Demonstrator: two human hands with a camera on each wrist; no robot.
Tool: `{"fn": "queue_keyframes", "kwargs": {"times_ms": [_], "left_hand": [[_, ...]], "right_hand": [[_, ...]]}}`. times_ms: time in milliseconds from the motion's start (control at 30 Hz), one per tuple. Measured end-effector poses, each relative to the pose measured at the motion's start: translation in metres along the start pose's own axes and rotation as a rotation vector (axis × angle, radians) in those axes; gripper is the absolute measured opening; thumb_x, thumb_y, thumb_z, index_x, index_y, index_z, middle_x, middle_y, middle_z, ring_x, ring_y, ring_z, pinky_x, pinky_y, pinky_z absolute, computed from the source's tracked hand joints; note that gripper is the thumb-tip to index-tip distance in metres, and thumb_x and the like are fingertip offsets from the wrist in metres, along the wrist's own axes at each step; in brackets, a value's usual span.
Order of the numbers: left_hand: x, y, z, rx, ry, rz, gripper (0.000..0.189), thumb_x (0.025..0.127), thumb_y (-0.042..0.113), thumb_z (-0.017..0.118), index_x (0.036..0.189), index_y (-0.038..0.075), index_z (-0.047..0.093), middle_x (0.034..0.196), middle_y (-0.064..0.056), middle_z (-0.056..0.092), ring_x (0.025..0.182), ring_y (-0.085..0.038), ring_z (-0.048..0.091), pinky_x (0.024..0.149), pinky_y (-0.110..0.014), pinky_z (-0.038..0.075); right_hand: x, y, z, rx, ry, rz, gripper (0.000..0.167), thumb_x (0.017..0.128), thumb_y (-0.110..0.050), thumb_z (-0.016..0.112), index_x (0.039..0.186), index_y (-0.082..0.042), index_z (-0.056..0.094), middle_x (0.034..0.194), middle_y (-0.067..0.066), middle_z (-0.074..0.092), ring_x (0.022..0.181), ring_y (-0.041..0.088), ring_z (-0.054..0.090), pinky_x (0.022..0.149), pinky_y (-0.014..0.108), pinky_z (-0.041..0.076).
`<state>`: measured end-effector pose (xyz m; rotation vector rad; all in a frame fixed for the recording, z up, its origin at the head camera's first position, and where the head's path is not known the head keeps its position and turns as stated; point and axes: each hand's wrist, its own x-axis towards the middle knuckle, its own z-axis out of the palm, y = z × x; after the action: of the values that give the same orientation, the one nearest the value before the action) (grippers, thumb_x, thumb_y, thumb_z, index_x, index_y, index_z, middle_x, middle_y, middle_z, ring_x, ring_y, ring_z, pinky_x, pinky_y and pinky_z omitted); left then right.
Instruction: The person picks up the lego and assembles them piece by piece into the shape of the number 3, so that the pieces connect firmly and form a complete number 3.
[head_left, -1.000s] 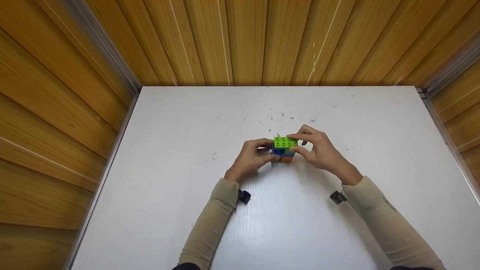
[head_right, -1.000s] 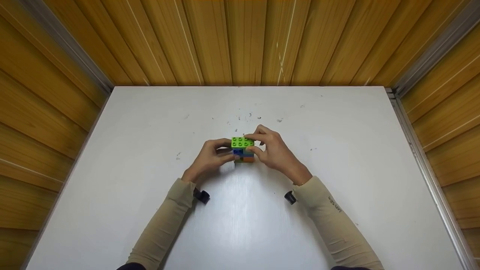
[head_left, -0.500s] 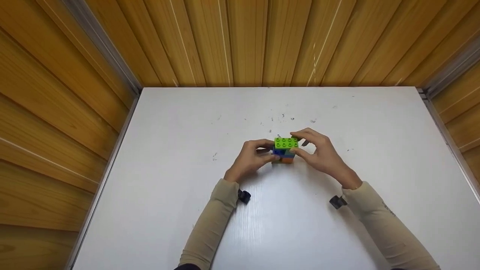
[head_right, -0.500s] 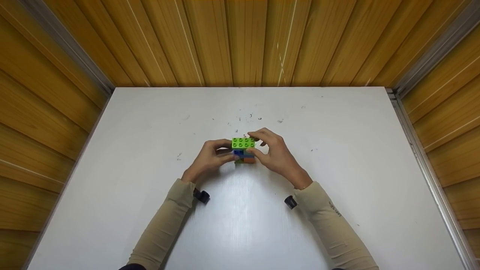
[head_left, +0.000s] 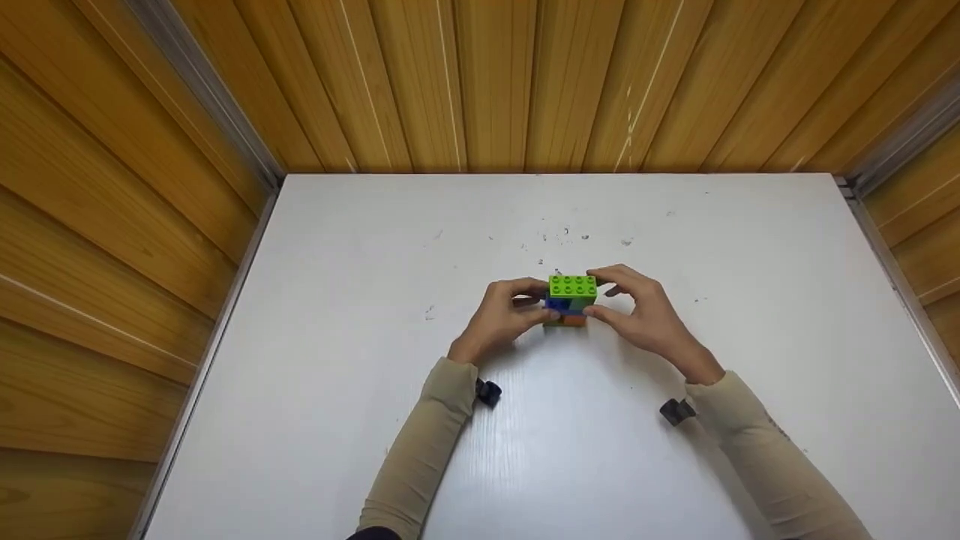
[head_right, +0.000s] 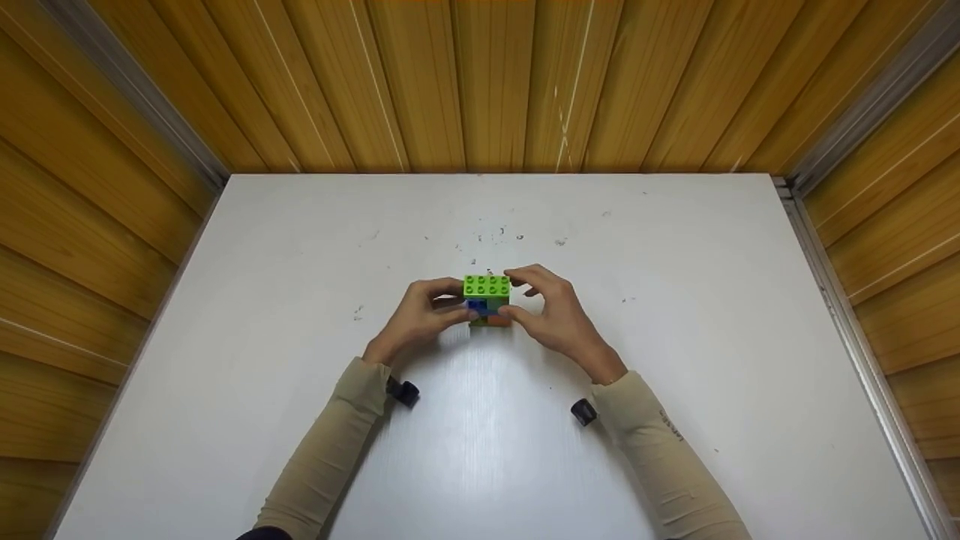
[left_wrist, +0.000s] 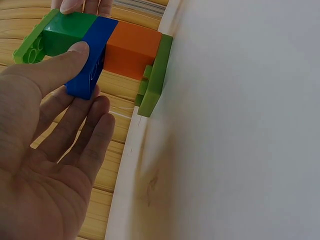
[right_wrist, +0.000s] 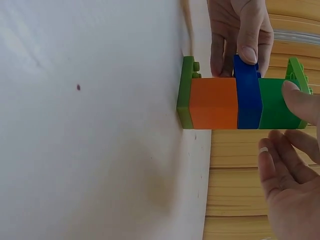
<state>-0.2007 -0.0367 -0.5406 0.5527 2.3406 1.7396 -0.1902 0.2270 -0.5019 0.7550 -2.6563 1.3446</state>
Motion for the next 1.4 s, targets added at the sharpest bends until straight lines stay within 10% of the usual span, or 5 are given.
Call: {"fn": "queue_keyframes", "kwargs": {"times_ms": [733, 1400], "left_hand": [[-0.003, -0.004, -0.003, -0.036, -0.016, 0.018, 0.039, 0.094, 0.013, 0.084, 0.132, 0.011, 0.074, 0.129, -0.003, 0.074, 0.121, -0.012, 0.069, 0.107, -0.024, 0.055], [-0.005, 0.007, -0.012, -0.036, 0.035, 0.028, 0.043, 0.097, 0.026, 0.082, 0.136, 0.011, 0.072, 0.131, -0.002, 0.074, 0.123, -0.014, 0.069, 0.105, -0.026, 0.058]], "right_hand": [[-0.011, 0.016, 0.021, 0.135, -0.014, 0.115, 0.041, 0.096, -0.005, 0.080, 0.136, -0.008, 0.071, 0.128, 0.007, 0.073, 0.121, 0.021, 0.067, 0.099, 0.046, 0.061], [-0.002, 0.009, 0.017, 0.197, -0.023, 0.171, 0.038, 0.102, -0.018, 0.075, 0.138, -0.007, 0.069, 0.128, 0.008, 0.074, 0.115, 0.016, 0.066, 0.100, 0.016, 0.054]]}}
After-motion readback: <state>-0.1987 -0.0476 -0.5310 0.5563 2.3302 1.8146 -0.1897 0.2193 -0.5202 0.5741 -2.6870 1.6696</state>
